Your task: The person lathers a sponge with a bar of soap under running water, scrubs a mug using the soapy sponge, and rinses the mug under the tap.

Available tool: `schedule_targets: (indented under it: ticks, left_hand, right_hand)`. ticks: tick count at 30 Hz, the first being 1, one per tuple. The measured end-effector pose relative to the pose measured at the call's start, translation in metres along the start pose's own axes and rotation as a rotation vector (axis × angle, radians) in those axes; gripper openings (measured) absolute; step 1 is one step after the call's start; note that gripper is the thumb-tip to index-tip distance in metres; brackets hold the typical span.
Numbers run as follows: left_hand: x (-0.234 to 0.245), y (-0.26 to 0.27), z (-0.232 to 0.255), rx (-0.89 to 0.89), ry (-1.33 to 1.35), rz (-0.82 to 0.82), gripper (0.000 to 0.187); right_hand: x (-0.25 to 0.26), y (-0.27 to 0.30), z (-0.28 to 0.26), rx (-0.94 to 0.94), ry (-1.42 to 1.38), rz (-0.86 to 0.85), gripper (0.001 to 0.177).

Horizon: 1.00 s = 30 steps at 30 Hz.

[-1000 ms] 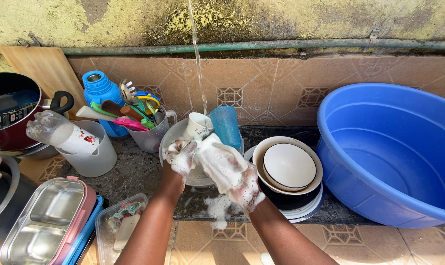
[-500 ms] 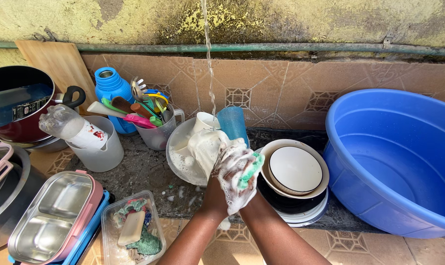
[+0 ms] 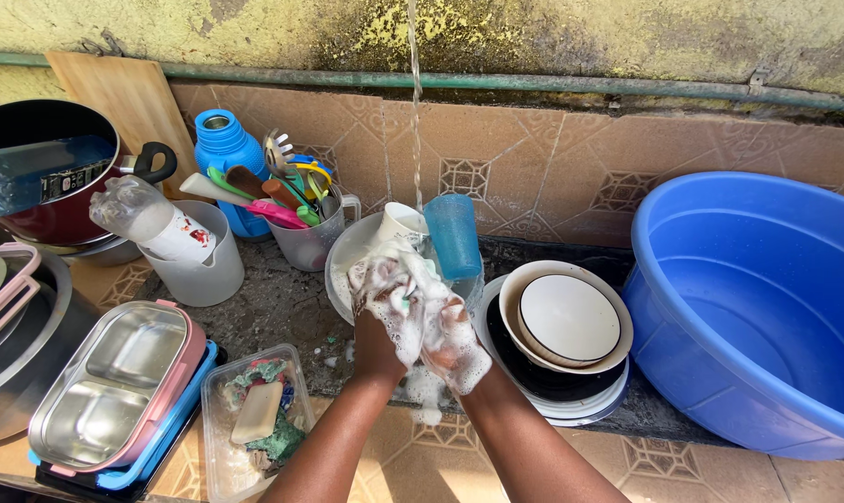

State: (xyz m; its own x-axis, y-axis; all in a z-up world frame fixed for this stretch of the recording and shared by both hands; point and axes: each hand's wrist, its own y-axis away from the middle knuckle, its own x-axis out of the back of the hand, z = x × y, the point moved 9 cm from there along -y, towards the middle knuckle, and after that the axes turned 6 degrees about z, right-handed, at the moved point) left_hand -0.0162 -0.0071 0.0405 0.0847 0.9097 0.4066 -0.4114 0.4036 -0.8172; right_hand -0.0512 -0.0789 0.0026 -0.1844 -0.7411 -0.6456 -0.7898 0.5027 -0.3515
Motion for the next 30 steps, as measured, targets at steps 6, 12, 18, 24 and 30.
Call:
schedule_targets:
  ticks: [6, 12, 18, 24, 30]
  left_hand:
    - [0.002, 0.036, -0.011, 0.394, 0.275, -0.161, 0.028]
    - [0.022, 0.03, 0.016, 0.221, 0.06, -0.018, 0.024]
    - [0.063, 0.043, -0.013, 0.208, -0.009, -0.02, 0.025]
    - [0.124, 0.097, -0.111, 0.486, -0.41, 0.052, 0.029]
    - [0.138, 0.112, -0.162, 0.46, -0.356, -0.016, 0.049]
  right_hand:
    - [0.076, 0.005, 0.035, -0.046, -0.228, -0.199, 0.09]
    - [0.105, -0.002, 0.083, -0.131, -0.165, 0.002, 0.084]
    - [0.102, 0.001, 0.086, -0.149, 0.059, 0.312, 0.079]
    - [0.067, 0.003, 0.134, -0.292, 0.235, 0.299, 0.073]
    - [0.023, 0.027, 0.194, -0.459, 0.409, 0.16, 0.068]
